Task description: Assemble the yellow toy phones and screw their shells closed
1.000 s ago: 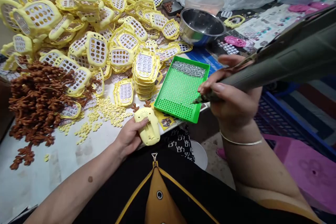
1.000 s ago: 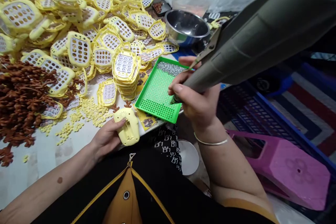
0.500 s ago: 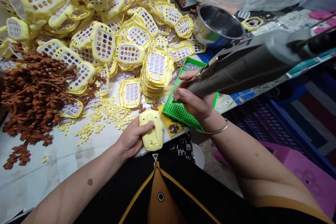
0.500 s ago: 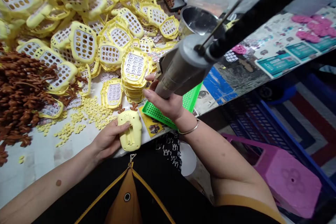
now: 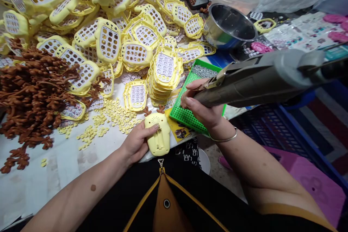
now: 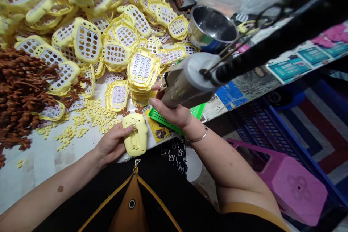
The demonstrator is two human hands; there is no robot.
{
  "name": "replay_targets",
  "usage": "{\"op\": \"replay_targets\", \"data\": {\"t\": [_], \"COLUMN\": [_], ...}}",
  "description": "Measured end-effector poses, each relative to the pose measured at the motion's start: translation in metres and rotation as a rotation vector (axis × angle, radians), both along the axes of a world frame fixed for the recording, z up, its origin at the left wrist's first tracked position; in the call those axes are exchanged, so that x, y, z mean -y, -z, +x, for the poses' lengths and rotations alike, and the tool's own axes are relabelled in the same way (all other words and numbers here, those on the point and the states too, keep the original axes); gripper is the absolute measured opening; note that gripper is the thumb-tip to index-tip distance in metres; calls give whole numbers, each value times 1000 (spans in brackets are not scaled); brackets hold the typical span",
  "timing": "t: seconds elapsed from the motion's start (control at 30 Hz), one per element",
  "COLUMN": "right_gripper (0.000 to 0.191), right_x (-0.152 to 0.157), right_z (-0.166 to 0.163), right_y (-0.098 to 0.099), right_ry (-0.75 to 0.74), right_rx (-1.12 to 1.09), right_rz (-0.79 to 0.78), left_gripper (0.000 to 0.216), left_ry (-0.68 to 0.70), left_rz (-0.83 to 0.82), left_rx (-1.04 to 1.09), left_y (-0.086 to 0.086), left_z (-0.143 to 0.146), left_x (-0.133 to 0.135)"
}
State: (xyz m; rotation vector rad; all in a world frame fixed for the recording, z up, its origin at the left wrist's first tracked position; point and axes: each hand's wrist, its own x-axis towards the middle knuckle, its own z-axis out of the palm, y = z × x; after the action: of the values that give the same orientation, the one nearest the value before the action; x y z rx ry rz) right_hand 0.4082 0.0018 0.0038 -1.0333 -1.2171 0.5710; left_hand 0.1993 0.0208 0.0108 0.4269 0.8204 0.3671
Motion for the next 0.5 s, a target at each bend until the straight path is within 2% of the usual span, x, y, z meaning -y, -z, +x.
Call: {"op": "replay_targets", "data": {"t": [0.17,0.37,0.5], "right_gripper": [25,25,24], "right_x": [-2,20,35], "right_z": [-2,-19,-41], "right_y": [-2,-41,-55], "right_ry": [-31,-126,-215], "right_rx": [-17,-155,-196], "right_rz": [39,169,140], "left_gripper": [39,44,40], "left_ry": [-2,-20,2], "left_rz": [24,44,58], "left_rx": [-11,-8,-3], "left_y": [0,4,1], "left_z": [0,-1,1], "left_x": [2,4,5]}}
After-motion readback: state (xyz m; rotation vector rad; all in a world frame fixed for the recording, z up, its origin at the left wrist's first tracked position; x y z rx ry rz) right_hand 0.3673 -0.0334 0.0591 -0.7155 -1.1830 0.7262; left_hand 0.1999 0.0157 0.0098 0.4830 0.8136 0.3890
